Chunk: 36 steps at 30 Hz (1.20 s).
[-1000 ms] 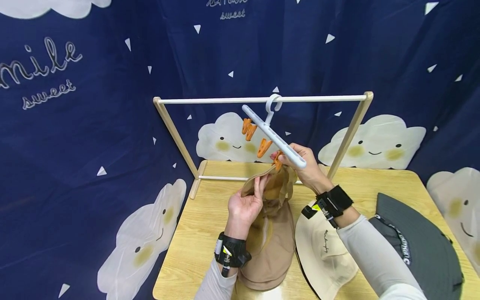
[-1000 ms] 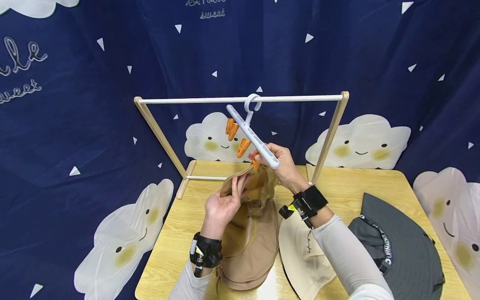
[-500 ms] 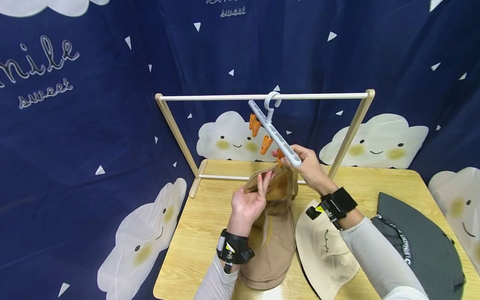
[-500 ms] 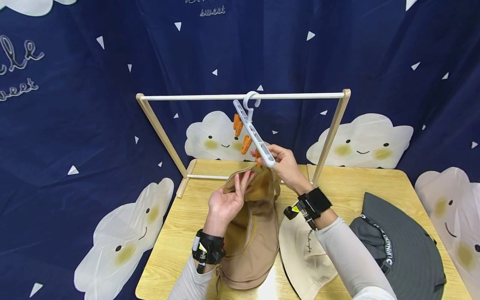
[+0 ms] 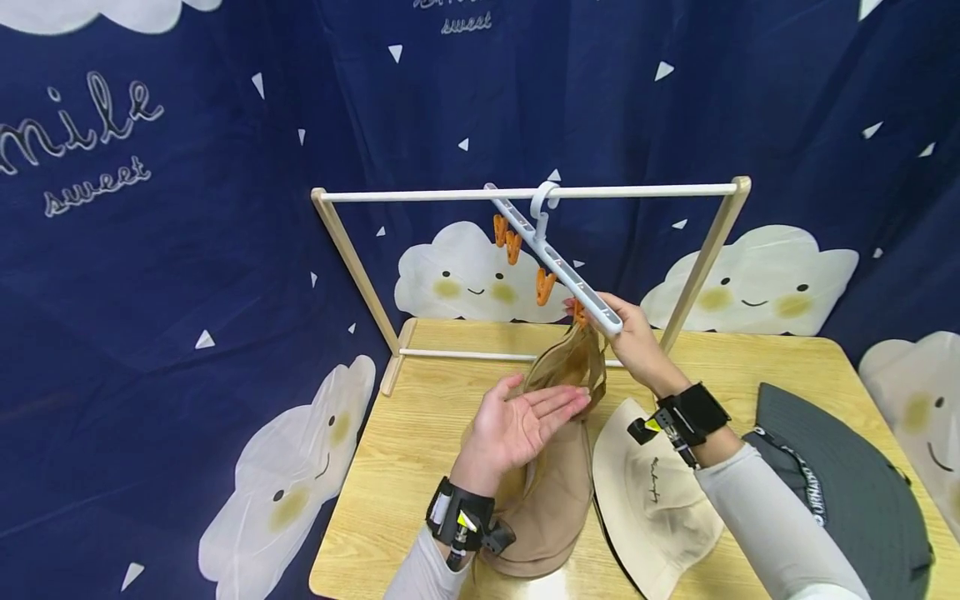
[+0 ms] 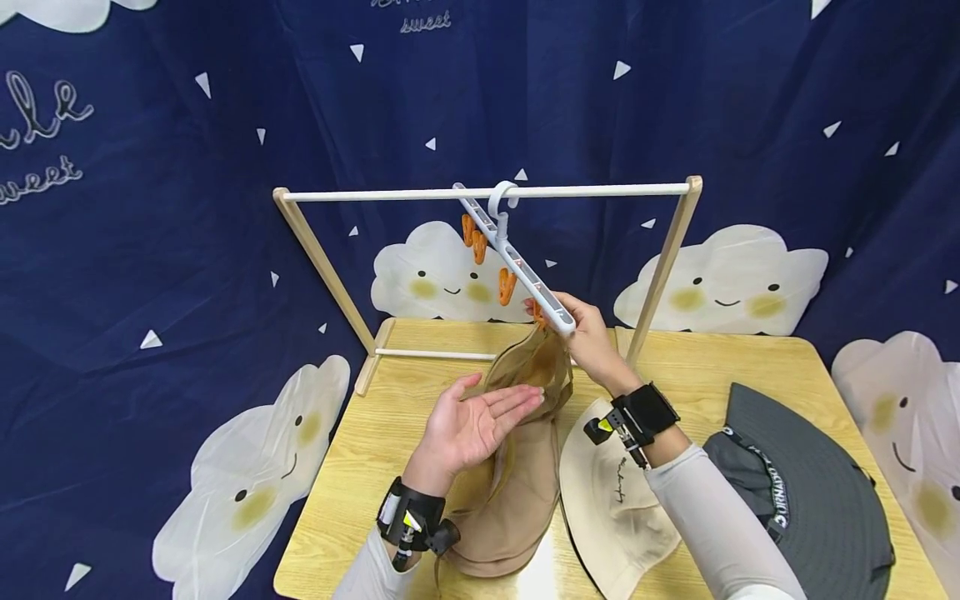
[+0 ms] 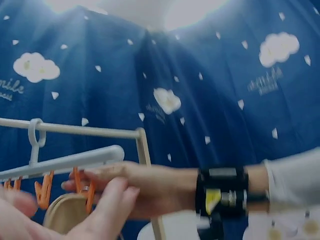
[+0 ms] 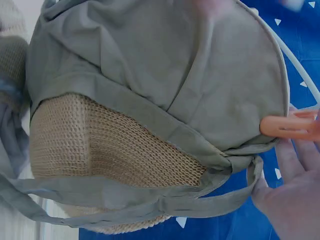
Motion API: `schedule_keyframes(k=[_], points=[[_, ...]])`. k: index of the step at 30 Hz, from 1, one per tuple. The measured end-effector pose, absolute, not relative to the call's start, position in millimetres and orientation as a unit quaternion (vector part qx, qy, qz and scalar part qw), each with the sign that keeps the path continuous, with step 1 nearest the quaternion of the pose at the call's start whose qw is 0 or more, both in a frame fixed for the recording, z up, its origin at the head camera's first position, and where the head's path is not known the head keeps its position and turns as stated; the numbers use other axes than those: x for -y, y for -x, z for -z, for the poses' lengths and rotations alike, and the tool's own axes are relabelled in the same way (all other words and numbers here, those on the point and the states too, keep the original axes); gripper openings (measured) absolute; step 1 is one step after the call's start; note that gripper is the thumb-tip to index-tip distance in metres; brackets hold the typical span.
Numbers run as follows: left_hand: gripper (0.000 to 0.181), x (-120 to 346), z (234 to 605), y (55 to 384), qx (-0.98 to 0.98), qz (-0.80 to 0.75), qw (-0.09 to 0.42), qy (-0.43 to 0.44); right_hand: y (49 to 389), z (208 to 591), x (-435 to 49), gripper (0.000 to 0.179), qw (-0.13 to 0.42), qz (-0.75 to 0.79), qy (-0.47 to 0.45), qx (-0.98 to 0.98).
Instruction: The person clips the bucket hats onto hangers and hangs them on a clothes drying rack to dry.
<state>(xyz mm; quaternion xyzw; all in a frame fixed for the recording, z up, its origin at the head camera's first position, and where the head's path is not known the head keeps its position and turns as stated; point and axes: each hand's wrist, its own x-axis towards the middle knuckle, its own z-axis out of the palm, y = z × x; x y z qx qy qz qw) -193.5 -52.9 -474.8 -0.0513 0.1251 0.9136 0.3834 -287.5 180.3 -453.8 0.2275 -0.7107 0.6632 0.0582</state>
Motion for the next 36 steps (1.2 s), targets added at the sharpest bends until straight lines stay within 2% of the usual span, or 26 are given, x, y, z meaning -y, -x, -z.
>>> schedule_keyframes(k=[3,5,8,11,16,19,27,31,36], points=[[0.066,56,483,187,-0.244,-0.892,0.379,-0.037,289,454,-186,0.033,0.063,-0.669,-0.240,0.700],[0.062,59,490,183,-0.315,-0.880,0.346,-0.080,291,454,-191,0.033,0.066,-0.671,-0.246,0.696],[0.058,67,501,180,-0.400,-0.865,0.286,-0.102,293,454,-198,0.033,0.066,-0.677,-0.244,0.691],[0.056,77,511,178,-0.468,-0.843,0.249,-0.092,295,455,-206,0.033,0.064,-0.689,-0.231,0.684],[0.046,96,525,177,-0.534,-0.814,0.219,-0.065,298,459,-220,0.033,0.085,-0.709,-0.191,0.674],[0.048,107,530,176,-0.551,-0.807,0.205,-0.057,300,462,-226,0.034,0.104,-0.711,-0.162,0.677],[0.047,133,546,174,-0.568,-0.804,0.175,-0.011,290,467,-241,0.056,0.113,-0.733,-0.164,0.650],[0.048,142,554,172,-0.592,-0.791,0.153,0.010,279,461,-246,0.062,0.150,-0.706,-0.161,0.673],[0.047,147,565,171,-0.637,-0.760,0.126,0.029,265,448,-245,0.061,0.213,-0.659,-0.140,0.708]])
